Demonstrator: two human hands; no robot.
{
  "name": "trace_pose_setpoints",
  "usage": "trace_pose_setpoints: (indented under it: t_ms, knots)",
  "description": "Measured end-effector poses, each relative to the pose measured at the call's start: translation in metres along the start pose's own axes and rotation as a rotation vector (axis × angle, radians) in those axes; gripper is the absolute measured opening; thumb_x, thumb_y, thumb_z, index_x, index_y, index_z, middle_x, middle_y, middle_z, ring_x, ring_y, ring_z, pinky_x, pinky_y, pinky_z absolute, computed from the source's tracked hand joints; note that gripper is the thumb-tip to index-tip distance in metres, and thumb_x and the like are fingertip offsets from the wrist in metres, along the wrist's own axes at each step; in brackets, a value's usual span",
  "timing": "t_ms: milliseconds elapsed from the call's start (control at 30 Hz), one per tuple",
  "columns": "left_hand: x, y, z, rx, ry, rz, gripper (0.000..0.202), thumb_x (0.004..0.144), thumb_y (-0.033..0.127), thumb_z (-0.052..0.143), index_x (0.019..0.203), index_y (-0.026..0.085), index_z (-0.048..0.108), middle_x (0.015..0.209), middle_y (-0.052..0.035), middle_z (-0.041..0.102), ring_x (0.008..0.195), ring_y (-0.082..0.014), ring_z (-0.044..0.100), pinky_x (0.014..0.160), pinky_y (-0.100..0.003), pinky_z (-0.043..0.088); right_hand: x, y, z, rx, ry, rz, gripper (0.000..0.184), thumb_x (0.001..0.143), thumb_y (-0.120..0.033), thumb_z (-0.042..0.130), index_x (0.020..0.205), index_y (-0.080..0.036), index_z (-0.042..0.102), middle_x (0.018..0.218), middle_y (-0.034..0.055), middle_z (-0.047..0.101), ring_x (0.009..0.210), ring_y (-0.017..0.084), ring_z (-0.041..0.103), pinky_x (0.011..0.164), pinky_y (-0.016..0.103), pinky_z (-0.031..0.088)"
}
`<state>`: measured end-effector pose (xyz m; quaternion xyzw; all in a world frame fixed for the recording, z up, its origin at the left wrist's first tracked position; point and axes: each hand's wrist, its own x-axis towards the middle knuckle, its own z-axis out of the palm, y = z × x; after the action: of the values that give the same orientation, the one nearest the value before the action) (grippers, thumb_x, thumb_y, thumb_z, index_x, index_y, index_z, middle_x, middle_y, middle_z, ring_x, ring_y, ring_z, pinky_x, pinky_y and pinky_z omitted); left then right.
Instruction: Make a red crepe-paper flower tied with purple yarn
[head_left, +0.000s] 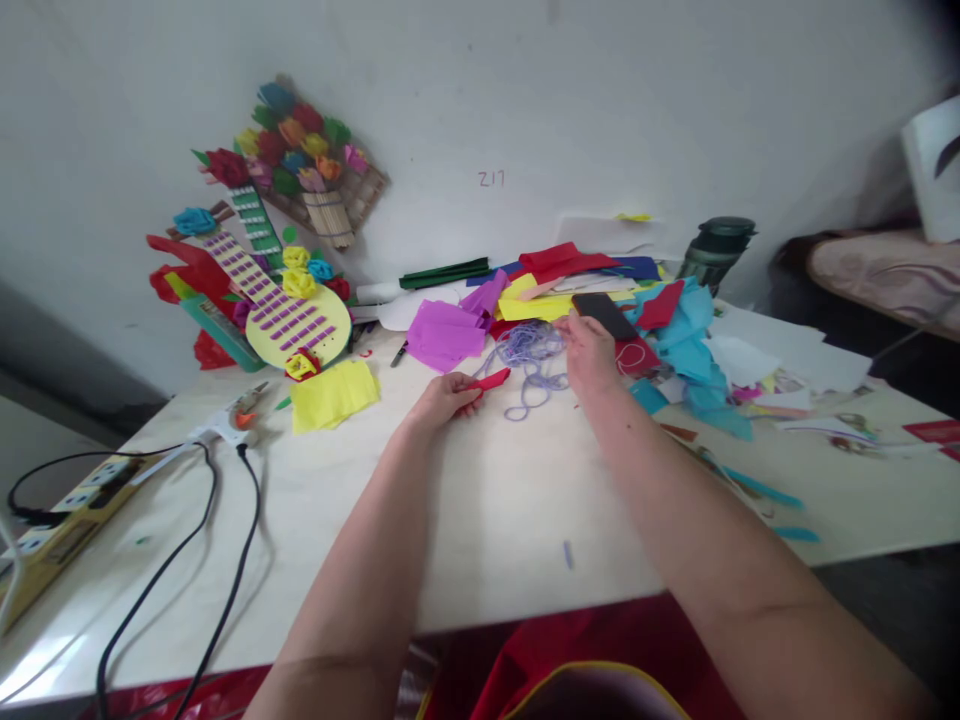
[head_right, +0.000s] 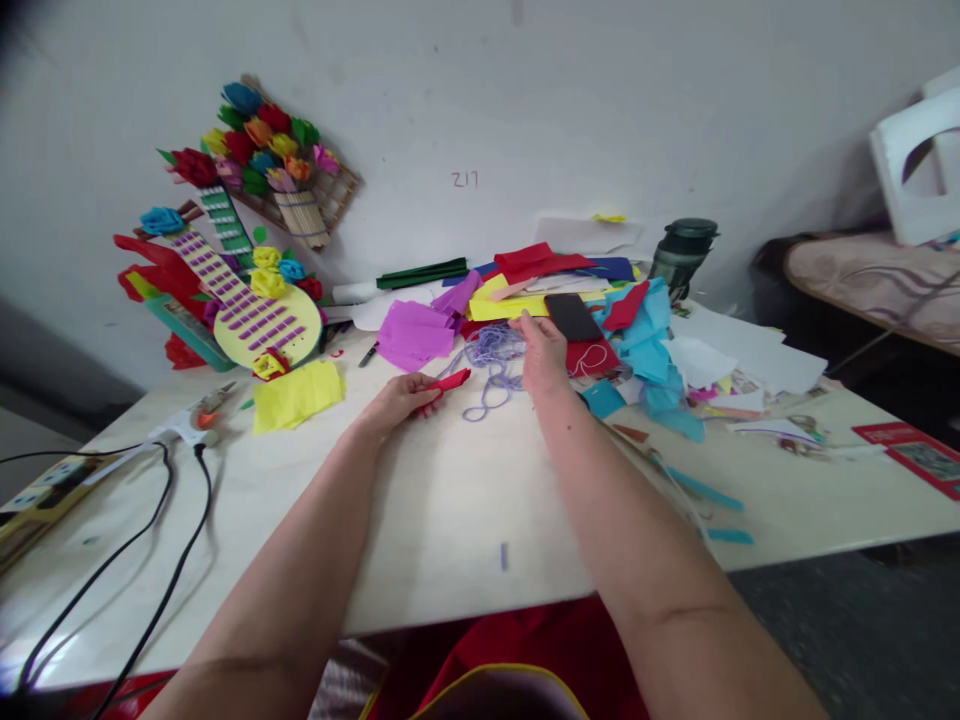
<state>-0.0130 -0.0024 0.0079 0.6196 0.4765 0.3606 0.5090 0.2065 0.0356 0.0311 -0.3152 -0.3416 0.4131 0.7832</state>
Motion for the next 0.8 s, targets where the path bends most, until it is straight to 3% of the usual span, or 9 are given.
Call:
trace_pose_setpoints:
  t_ms: [67, 167, 233, 400, 533, 633, 700, 800]
  knots:
    - [0.000, -0.001, -0.002, -0.013, -0.002, -0.002, 0.023, 0.071, 0.029, 0.069, 0.081, 0.011, 0.061, 0.066, -0.0047, 0.065, 0.050, -0.0076, 0.053, 0.047, -0.019, 0.041, 0.001, 0.004, -0.004, -0.093, 0.019, -0.001, 0.028, 0.067, -0.041, 0.068, 0.060, -0.018, 0.053, 0.057, -0.0033, 0.057, 0.055, 0.008, 0.053, 0.058, 0.023, 0.045]
    - [0.001, -0.002, -0.004, -0.083, 0.022, 0.001, 0.026, 0.068, 0.032, 0.071, 0.080, 0.010, 0.060, 0.064, -0.0048, 0.065, 0.049, -0.0085, 0.054, 0.048, -0.020, 0.042, -0.001, 0.007, -0.009, -0.224, -0.069, 0.092, 0.031, 0.067, -0.047, 0.067, 0.065, -0.017, 0.057, 0.049, -0.0056, 0.049, 0.039, 0.006, 0.038, 0.039, 0.021, 0.031]
    - [-0.001, -0.003, -0.005, -0.147, 0.049, 0.017, 0.028, 0.067, 0.033, 0.072, 0.080, 0.010, 0.061, 0.063, -0.0044, 0.065, 0.049, -0.0085, 0.054, 0.048, -0.020, 0.042, -0.005, 0.009, -0.010, -0.283, -0.194, 0.159, 0.032, 0.067, -0.047, 0.065, 0.073, -0.016, 0.061, 0.052, -0.0052, 0.049, 0.038, 0.005, 0.035, 0.036, 0.021, 0.025]
    - [-0.003, -0.004, -0.005, -0.321, 0.108, 0.047, 0.030, 0.062, 0.031, 0.075, 0.079, 0.011, 0.061, 0.065, -0.0036, 0.066, 0.047, -0.0072, 0.053, 0.047, -0.018, 0.041, -0.016, 0.017, -0.002, -0.464, -0.526, 0.206, 0.043, 0.072, -0.034, 0.059, 0.113, -0.019, 0.053, 0.066, -0.0045, 0.057, 0.044, 0.006, 0.041, 0.039, 0.019, 0.030]
    - [0.000, -0.006, -0.007, -0.561, 0.183, 0.071, 0.026, 0.062, 0.026, 0.074, 0.079, 0.010, 0.061, 0.070, -0.0061, 0.069, 0.057, -0.0121, 0.062, 0.060, -0.024, 0.051, -0.023, 0.027, 0.008, -0.718, -0.653, 0.161, 0.030, 0.072, -0.024, 0.055, 0.100, -0.015, 0.059, 0.064, -0.0018, 0.062, 0.042, 0.006, 0.038, 0.042, 0.020, 0.031]
    - [0.005, -0.006, -0.011, -0.689, 0.214, 0.050, 0.017, 0.064, 0.017, 0.070, 0.076, 0.009, 0.062, 0.075, -0.0081, 0.069, 0.064, -0.0144, 0.065, 0.071, -0.029, 0.054, -0.020, 0.032, 0.017, -0.816, -0.717, 0.092, 0.014, 0.070, -0.020, 0.057, 0.080, -0.015, 0.064, 0.064, 0.0007, 0.064, 0.048, 0.008, 0.047, 0.050, 0.022, 0.037]
    - [0.007, -0.005, -0.014, -0.722, 0.205, -0.004, 0.010, 0.066, 0.013, 0.066, 0.075, 0.007, 0.063, 0.076, -0.0097, 0.069, 0.066, -0.0149, 0.065, 0.073, -0.029, 0.054, -0.016, 0.034, 0.024, -0.863, -0.763, 0.023, 0.007, 0.069, -0.017, 0.058, 0.069, -0.015, 0.065, 0.061, 0.0016, 0.064, 0.056, 0.012, 0.054, 0.058, 0.024, 0.041]
    - [0.011, -0.001, -0.019, -0.753, 0.183, -0.054, 0.008, 0.070, 0.010, 0.062, 0.077, 0.007, 0.064, 0.080, -0.0107, 0.070, 0.064, -0.0140, 0.064, 0.067, -0.026, 0.055, -0.010, 0.036, 0.033, -0.939, -0.820, -0.071, 0.009, 0.070, -0.015, 0.059, 0.066, -0.015, 0.067, 0.064, 0.0033, 0.067, 0.063, 0.014, 0.059, 0.064, 0.026, 0.043]
